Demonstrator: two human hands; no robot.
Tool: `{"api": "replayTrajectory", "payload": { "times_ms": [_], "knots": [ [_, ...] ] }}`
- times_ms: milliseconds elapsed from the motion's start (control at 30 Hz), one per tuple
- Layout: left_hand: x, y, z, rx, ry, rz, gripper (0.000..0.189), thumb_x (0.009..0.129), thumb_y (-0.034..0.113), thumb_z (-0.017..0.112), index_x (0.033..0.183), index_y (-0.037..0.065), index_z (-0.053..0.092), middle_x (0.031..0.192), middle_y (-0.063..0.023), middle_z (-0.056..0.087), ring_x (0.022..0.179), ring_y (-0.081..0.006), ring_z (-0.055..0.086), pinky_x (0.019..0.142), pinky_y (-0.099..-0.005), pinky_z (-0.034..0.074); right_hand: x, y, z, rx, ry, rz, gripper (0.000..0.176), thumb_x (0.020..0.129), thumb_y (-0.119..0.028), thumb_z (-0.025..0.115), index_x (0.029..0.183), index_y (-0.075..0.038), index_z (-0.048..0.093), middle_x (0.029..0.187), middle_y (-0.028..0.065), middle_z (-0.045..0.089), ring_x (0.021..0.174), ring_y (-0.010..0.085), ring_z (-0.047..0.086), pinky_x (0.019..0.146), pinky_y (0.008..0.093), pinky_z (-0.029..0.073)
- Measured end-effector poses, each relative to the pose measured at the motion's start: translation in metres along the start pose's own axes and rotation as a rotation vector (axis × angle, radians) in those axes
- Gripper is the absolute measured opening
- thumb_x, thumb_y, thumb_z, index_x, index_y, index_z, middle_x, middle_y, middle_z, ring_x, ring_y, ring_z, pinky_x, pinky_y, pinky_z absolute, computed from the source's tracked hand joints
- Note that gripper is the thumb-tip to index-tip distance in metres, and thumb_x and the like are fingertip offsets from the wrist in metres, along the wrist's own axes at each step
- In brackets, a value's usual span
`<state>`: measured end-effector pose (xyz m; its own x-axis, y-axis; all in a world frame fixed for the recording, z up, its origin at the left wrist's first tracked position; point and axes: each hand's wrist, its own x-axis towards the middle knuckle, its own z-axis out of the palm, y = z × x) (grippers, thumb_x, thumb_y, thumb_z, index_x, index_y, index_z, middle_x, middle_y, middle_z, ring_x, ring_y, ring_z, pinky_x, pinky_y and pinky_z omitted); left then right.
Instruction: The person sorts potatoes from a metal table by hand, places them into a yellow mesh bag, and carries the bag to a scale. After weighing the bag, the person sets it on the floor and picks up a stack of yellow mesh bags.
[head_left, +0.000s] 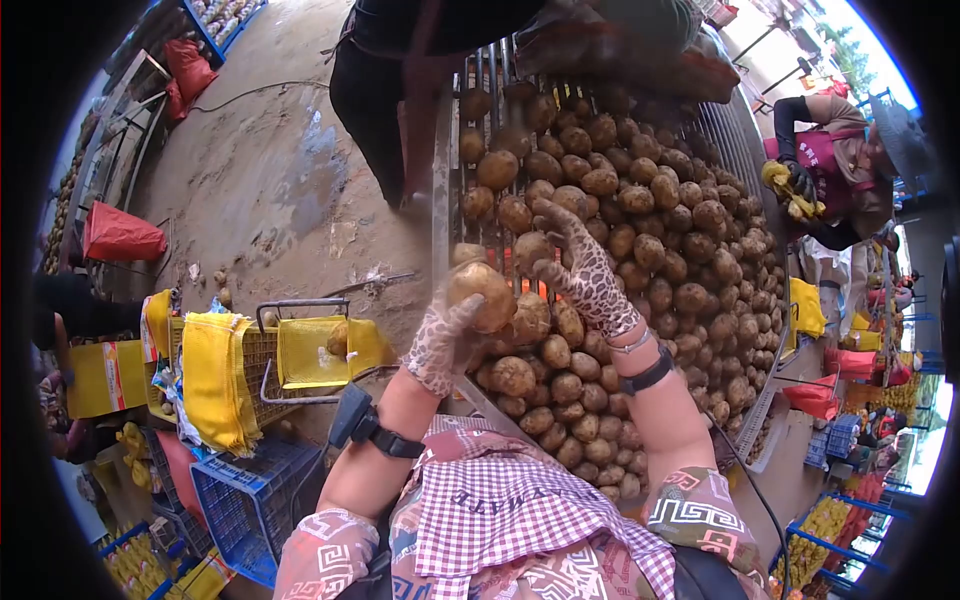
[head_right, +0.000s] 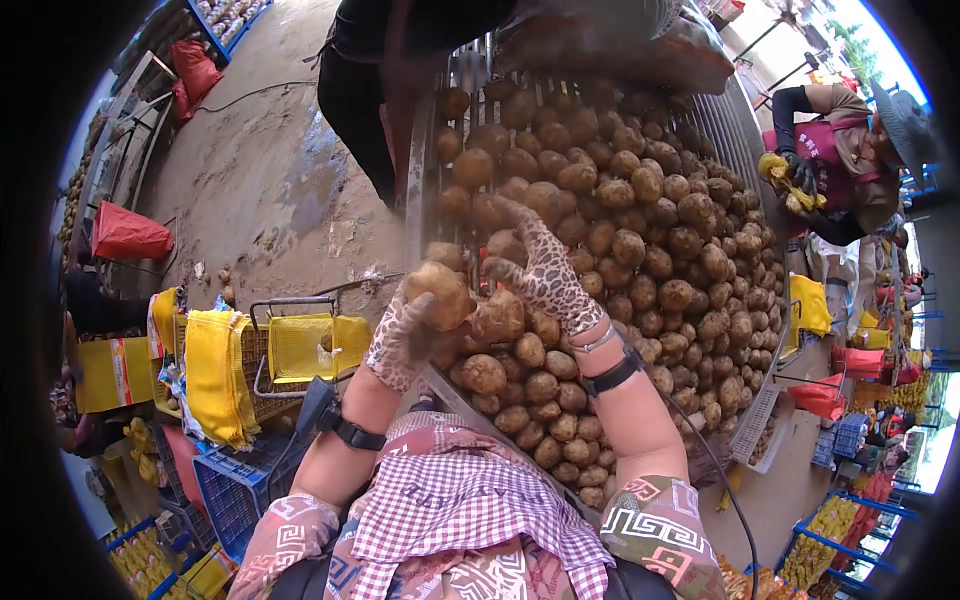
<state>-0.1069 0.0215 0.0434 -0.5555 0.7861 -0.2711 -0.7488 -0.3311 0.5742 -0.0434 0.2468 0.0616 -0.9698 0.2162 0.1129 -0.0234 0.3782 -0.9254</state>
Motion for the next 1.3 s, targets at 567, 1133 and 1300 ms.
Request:
{"api": "replayTrajectory", "payload": {
  "times_ms": [567,1133,1300],
  "knots": [
    [-0.014,-0.015,-0.001,-0.447,0.019,-0.337,0.060,0.092,0.051,0.053,0.119,-0.002,0.056,0.104,-0.0210,0.065,0.082,-0.0324,0.069,0.072,-0.0401,0.060,-0.013,0.015,-0.008,1.535,0.122,0.345,0.057,0.090,-0.036,0.058,0.129,0.004,0.048,0.126,0.0212,0.055,0.112,0.0374,0.057,0.100,0.0536,0.045],
    [-0.125,0.041,-0.152,-0.596,0.256,-0.023,0.058,0.085,0.045,0.064,0.124,0.004,0.053,0.106,-0.0200,0.064,0.072,-0.0320,0.069,0.068,-0.0450,0.061,-0.106,-0.044,0.057,0.184,0.120,0.337,0.054,0.088,-0.022,0.069,0.133,-0.001,0.049,0.128,0.0093,0.055,0.117,0.0182,0.053,0.099,0.0330,0.044],
    [-0.101,0.055,-0.294,-0.088,0.706,-0.038,0.058,0.086,0.048,0.064,0.128,0.009,0.053,0.114,-0.0095,0.062,0.101,-0.0266,0.063,0.083,-0.0464,0.055,-0.147,-0.015,0.029,-0.246,0.332,0.492,0.038,0.083,-0.014,0.070,0.118,-0.002,0.061,0.108,0.0138,0.065,0.102,0.0246,0.062,0.091,0.0347,0.048]
  ]
}}
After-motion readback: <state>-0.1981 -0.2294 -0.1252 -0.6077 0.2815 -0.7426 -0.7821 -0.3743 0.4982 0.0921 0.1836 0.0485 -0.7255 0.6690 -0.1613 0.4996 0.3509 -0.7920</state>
